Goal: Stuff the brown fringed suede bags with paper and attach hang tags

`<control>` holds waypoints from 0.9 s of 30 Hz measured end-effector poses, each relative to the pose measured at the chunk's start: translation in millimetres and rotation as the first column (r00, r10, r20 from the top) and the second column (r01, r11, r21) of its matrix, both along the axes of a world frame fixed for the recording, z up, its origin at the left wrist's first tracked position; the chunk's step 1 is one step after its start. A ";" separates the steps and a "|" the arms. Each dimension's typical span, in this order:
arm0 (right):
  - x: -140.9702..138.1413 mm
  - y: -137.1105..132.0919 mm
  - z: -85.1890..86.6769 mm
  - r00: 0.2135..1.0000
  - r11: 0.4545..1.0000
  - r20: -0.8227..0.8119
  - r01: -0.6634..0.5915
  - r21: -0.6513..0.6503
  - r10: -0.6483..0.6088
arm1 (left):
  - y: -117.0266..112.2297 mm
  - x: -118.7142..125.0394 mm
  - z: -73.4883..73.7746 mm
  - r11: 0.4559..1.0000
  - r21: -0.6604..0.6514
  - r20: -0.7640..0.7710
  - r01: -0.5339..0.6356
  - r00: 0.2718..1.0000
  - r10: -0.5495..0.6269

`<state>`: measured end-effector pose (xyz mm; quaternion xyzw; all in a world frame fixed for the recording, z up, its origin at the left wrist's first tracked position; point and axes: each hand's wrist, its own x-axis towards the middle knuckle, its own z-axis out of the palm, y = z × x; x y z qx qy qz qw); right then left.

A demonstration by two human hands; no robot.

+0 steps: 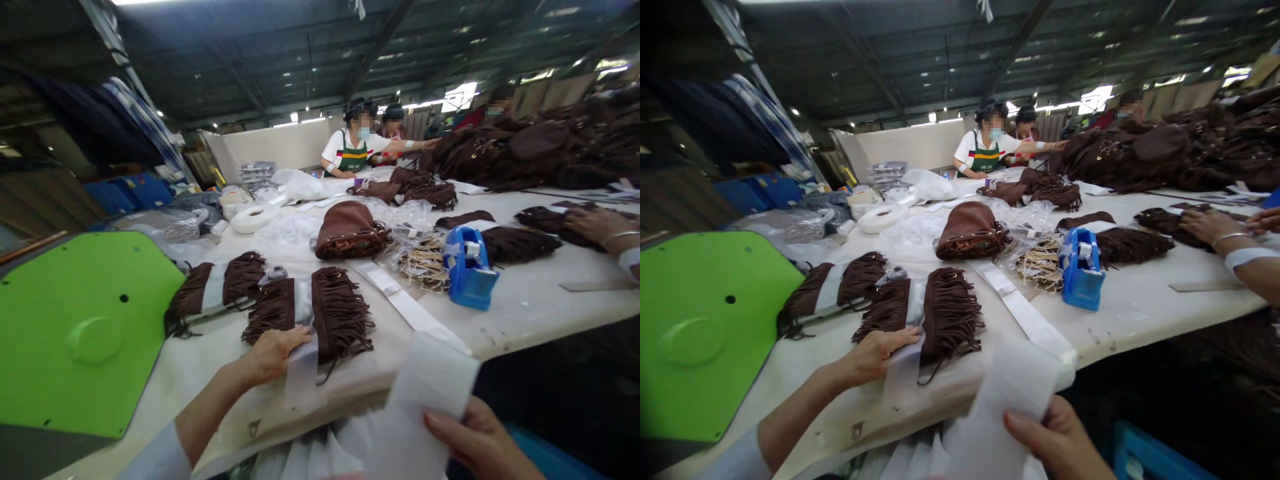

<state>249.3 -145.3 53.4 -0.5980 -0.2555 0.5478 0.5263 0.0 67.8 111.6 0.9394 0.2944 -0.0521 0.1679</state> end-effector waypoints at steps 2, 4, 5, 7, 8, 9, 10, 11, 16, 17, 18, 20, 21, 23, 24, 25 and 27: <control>-33.8 30.1 12.1 0.985 0.991 -0.121 -0.120 0.052 0.125 | 8.0 -0.1 10.7 0.998 -0.062 0.023 0.009 1.000 -0.007; -62.9 47.2 14.8 0.970 0.992 -0.209 -0.125 0.032 0.128 | 15.3 -0.3 18.9 0.993 -0.119 0.034 0.018 0.999 -0.014; -74.8 51.0 13.7 0.961 0.992 -0.247 -0.129 0.006 0.127 | 18.5 0.1 21.9 0.990 -0.136 0.035 0.020 0.999 -0.015; -94.3 52.7 9.5 0.923 0.981 -0.347 -0.189 -0.033 0.166 | 23.8 2.0 26.0 0.988 -0.152 0.024 0.014 1.000 -0.010; -102.6 52.6 7.4 0.883 0.967 -0.418 -0.253 -0.036 0.215 | 26.1 3.4 27.3 0.988 -0.153 0.016 0.010 1.000 -0.008; -110.0 53.1 5.9 0.826 0.946 -0.496 -0.324 -0.029 0.267 | 28.3 4.8 28.3 0.988 -0.153 0.007 0.008 1.000 -0.007; -116.8 54.6 5.0 0.766 0.920 -0.561 -0.391 -0.022 0.312 | 30.3 6.2 29.1 0.988 -0.153 -0.002 0.009 1.000 -0.009; -122.6 57.6 4.8 0.722 0.898 -0.603 -0.439 -0.021 0.339 | 32.1 7.5 29.9 0.988 -0.153 -0.012 0.013 1.000 -0.015; -128.9 82.6 9.6 0.838 0.990 -0.545 -0.050 -0.133 -0.031 | 37.5 10.8 35.2 0.986 -0.160 -0.063 0.045 0.996 -0.056; -125.7 86.5 10.6 0.842 0.985 -0.518 0.089 -0.146 -0.153 | 37.7 10.9 36.2 0.986 -0.160 -0.073 0.048 0.996 -0.060; -121.9 89.7 11.4 0.836 0.969 -0.492 0.192 -0.153 -0.243 | 37.7 11.1 37.0 0.986 -0.159 -0.081 0.049 0.995 -0.063; -115.2 93.9 12.5 0.830 0.947 -0.456 0.281 -0.152 -0.320 | 37.5 11.5 38.2 0.986 -0.161 -0.090 0.049 0.994 -0.064; -113.6 95.5 13.0 0.830 0.946 -0.454 0.288 -0.149 -0.324 | 37.5 11.8 38.5 0.986 -0.162 -0.091 0.049 0.994 -0.064; -115.0 99.2 13.9 0.832 0.953 -0.466 0.265 -0.144 -0.302 | 37.7 12.4 39.1 0.985 -0.166 -0.096 0.048 0.993 -0.065; -118.1 101.6 14.1 0.832 0.958 -0.475 0.249 -0.141 -0.286 | 37.9 12.6 39.5 0.985 -0.165 -0.100 0.048 0.993 -0.065; -122.2 104.4 14.1 0.832 0.963 -0.486 0.229 -0.139 -0.268 | 38.0 12.6 39.9 0.986 -0.162 -0.104 0.048 0.992 -0.065; -131.6 111.2 13.1 0.830 0.973 -0.509 0.185 -0.137 -0.230 | 37.8 12.2 41.1 0.987 -0.153 -0.109 0.047 0.992 -0.064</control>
